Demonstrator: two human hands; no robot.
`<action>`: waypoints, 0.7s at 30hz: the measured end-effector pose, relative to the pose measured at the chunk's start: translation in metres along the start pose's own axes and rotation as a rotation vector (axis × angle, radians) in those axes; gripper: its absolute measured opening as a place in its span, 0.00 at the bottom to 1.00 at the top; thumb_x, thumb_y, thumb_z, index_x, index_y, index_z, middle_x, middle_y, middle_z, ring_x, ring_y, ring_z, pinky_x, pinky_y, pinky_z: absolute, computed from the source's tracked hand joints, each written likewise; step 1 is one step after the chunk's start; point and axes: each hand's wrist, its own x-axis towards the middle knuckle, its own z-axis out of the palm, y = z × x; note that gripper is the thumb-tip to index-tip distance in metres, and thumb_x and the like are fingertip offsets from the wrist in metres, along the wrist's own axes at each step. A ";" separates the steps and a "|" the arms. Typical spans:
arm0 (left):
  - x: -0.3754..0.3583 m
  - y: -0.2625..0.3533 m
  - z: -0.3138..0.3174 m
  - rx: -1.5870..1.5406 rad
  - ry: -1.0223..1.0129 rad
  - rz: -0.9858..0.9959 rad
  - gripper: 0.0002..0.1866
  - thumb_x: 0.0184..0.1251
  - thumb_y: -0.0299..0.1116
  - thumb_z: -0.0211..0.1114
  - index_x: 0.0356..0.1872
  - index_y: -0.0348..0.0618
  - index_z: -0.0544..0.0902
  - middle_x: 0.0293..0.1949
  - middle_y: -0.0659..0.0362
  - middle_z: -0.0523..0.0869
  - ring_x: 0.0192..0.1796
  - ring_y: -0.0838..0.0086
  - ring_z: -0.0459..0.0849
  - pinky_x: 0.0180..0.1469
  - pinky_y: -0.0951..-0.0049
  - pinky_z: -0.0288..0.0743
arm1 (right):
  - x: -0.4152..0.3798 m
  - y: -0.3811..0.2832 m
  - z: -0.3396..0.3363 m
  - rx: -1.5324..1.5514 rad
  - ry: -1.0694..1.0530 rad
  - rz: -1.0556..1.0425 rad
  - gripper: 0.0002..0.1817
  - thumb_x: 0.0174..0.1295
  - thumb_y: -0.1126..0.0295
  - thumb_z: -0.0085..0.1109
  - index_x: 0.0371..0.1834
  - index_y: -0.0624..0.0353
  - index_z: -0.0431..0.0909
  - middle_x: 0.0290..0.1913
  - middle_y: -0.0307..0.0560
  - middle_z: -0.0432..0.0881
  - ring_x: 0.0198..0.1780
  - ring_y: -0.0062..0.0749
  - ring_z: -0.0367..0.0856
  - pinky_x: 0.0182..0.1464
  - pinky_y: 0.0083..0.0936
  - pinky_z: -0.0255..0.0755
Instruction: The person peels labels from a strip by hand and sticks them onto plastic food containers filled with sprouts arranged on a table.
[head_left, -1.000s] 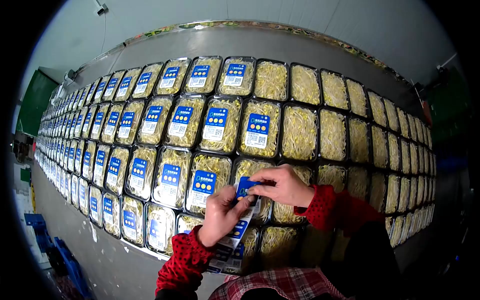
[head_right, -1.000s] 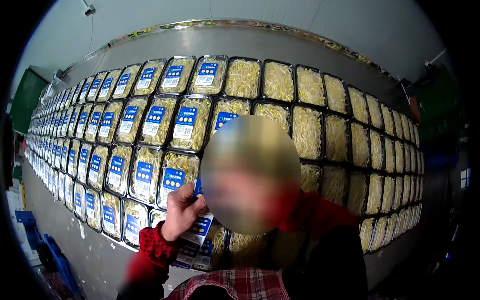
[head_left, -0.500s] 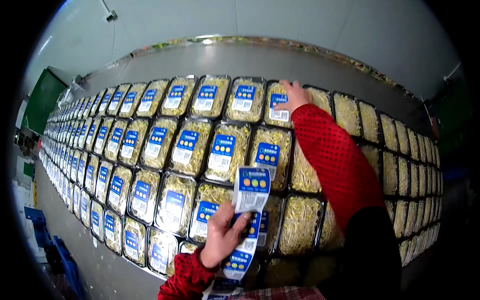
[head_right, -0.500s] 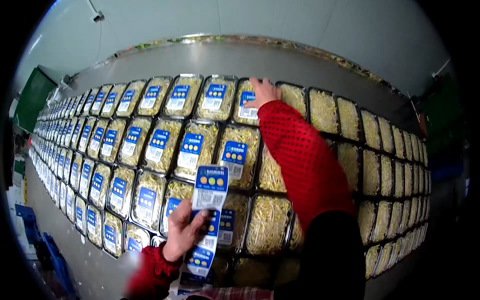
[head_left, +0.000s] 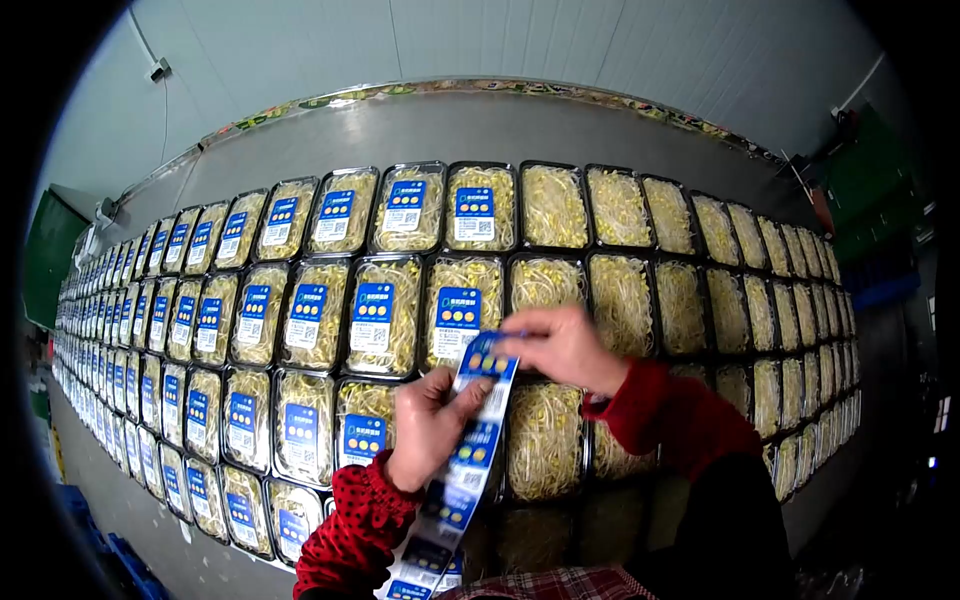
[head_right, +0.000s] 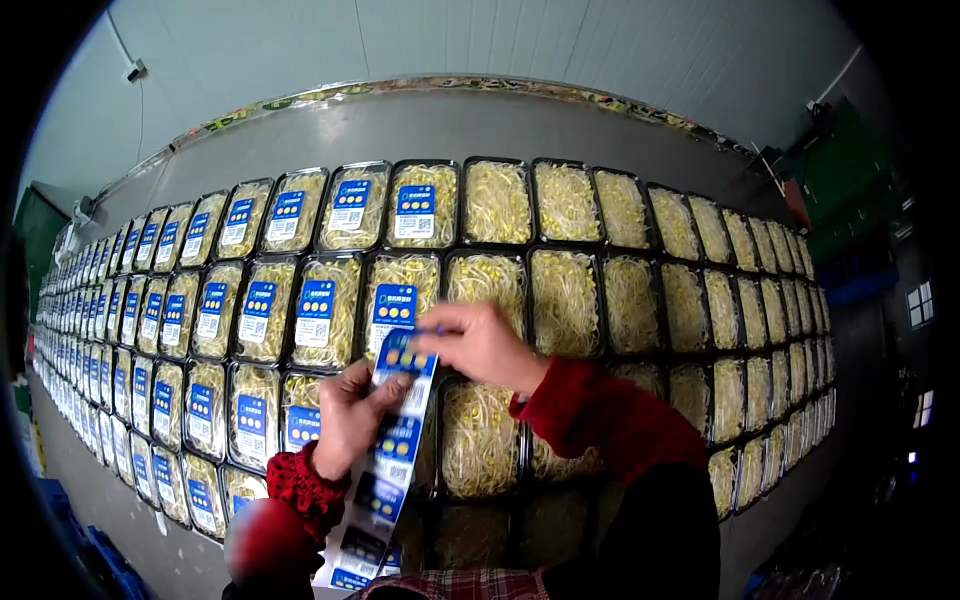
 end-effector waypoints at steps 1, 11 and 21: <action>-0.001 -0.001 0.004 -0.007 -0.001 -0.006 0.10 0.68 0.30 0.72 0.31 0.31 0.84 0.23 0.66 0.82 0.26 0.88 0.70 0.25 0.79 0.67 | 0.019 0.003 -0.024 -0.136 0.074 -0.164 0.05 0.61 0.73 0.70 0.38 0.60 0.86 0.35 0.41 0.88 0.33 0.19 0.83 0.36 0.20 0.77; 0.007 -0.037 0.006 -0.025 -0.053 0.038 0.07 0.73 0.25 0.65 0.47 0.32 0.82 0.32 0.67 0.82 0.33 0.87 0.73 0.37 0.83 0.71 | 0.173 0.105 -0.144 -0.880 0.347 -0.003 0.27 0.45 0.60 0.80 0.49 0.56 0.81 0.40 0.60 0.84 0.47 0.51 0.83 0.50 0.39 0.76; -0.007 -0.037 0.014 0.277 0.003 0.367 0.08 0.61 0.20 0.71 0.41 0.32 0.84 0.55 0.49 0.80 0.49 0.60 0.82 0.53 0.67 0.76 | -0.010 0.042 -0.018 0.197 -0.246 0.177 0.17 0.59 0.71 0.74 0.48 0.67 0.83 0.41 0.42 0.85 0.42 0.19 0.80 0.46 0.21 0.78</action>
